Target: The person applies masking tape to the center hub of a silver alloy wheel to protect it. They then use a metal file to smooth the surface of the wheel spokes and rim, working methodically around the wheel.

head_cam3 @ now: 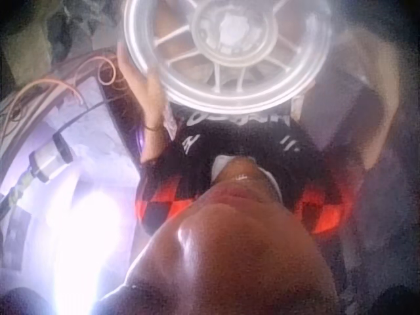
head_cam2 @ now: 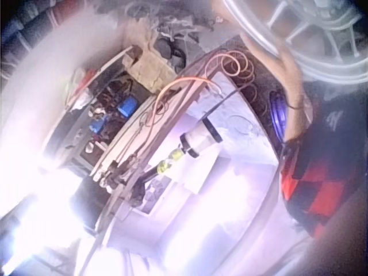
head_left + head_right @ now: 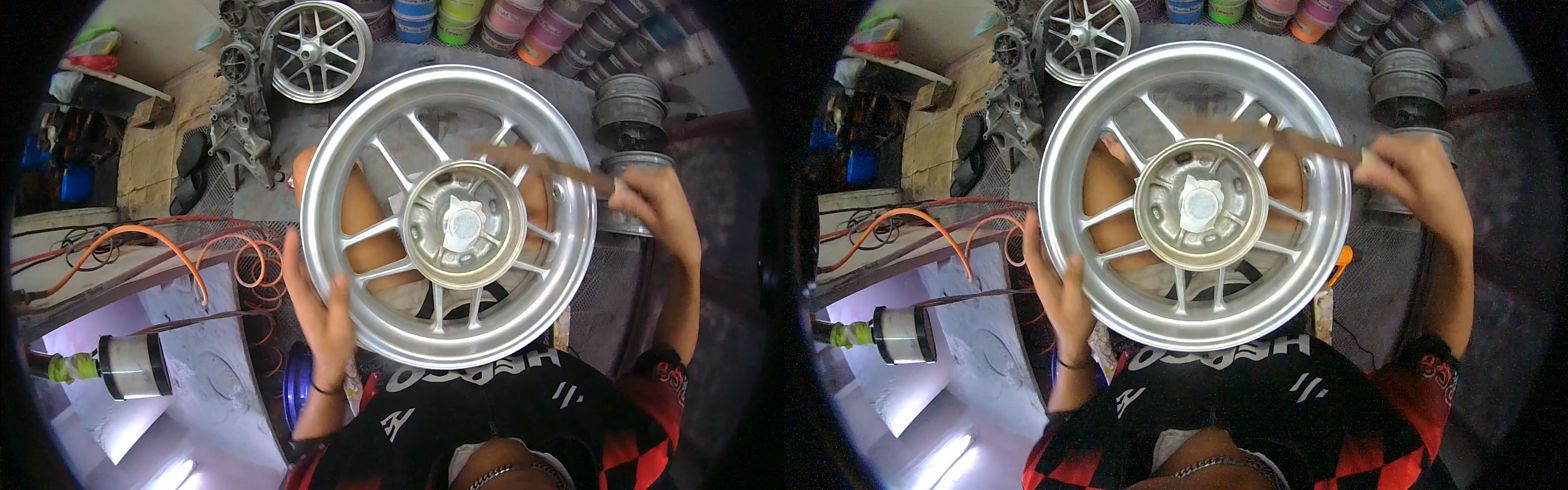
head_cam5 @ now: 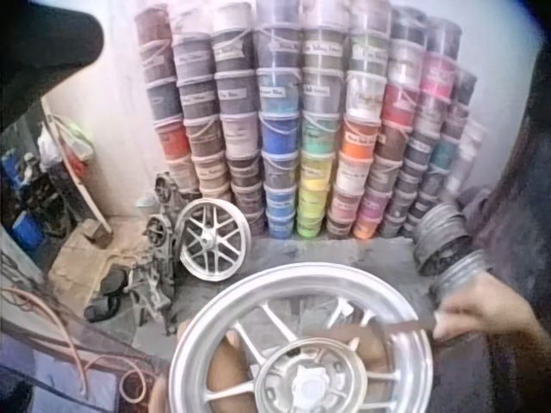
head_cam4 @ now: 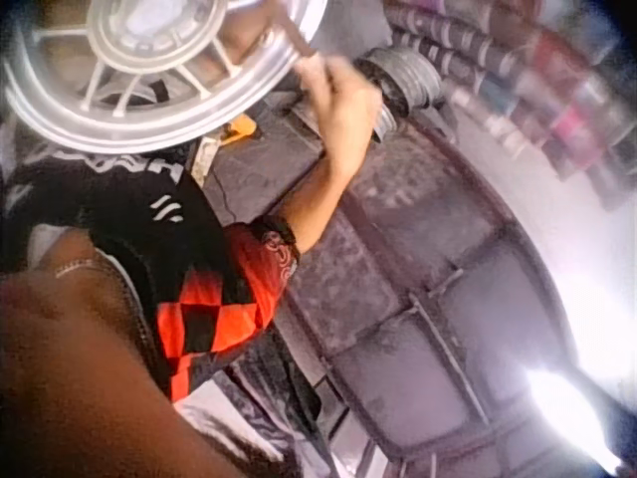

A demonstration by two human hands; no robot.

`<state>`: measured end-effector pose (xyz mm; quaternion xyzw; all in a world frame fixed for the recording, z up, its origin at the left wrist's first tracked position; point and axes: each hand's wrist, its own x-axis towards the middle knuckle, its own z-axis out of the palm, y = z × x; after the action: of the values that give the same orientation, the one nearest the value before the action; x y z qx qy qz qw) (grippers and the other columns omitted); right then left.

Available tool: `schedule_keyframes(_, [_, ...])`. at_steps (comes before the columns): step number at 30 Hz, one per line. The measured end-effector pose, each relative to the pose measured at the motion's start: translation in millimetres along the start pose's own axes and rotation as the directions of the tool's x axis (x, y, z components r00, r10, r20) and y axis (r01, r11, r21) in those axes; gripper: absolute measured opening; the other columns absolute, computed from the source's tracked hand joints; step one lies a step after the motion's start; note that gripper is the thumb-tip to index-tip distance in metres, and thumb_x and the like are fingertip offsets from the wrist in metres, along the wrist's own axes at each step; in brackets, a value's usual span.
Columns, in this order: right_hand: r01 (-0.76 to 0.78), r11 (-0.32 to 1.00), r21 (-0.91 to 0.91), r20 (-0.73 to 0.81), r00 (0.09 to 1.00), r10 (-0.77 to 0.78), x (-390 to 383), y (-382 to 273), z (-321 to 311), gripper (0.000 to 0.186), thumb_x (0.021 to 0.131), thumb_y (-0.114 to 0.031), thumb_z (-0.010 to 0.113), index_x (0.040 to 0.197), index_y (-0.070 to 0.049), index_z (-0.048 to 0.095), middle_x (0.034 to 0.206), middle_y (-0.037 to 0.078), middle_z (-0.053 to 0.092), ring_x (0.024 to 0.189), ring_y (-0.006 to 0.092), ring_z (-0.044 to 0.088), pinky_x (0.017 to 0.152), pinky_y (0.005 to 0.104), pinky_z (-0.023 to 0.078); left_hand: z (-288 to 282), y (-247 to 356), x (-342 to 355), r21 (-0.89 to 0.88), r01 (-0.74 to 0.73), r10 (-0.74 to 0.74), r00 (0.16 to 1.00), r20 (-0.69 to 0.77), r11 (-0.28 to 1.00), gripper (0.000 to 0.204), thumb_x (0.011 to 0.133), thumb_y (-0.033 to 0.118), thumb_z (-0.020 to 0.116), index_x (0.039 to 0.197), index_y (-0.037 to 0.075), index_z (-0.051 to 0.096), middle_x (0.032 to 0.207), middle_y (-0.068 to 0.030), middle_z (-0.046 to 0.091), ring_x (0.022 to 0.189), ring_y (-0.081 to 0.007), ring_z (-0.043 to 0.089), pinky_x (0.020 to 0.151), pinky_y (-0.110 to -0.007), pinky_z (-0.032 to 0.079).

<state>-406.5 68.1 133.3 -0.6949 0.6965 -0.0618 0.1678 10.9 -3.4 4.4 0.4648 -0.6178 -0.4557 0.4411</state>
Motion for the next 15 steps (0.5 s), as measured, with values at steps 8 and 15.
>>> schedule_keyframes(8, [-0.204,0.754,0.625,0.171,0.978,0.123,98,12,37,0.047,0.106,-0.043,0.051,0.099,0.000,0.067,0.077,-0.002,0.061,0.066,0.0072,0.054,0.058,0.0247,0.044,32,5,-57,-0.302,0.110,-0.185,0.955,-0.233,0.947,0.065,0.100,0.004,0.051,0.158,-0.003,0.021,0.159,-0.0192,0.031,0.144,-0.0270,0.035,0.119,-0.040,0.028])
schedule_keyframes(15, [-0.181,0.762,0.621,0.003,0.973,0.229,28,10,33,0.044,0.107,-0.043,0.047,0.092,-0.005,0.065,0.072,-0.004,0.051,0.061,0.0041,0.050,0.046,0.0214,0.040,6,31,21,-0.204,0.034,-0.055,0.994,-0.099,0.978,0.062,0.091,-0.006,0.052,0.151,-0.008,0.037,0.152,-0.0204,0.046,0.141,-0.0267,0.045,0.118,-0.038,0.032])
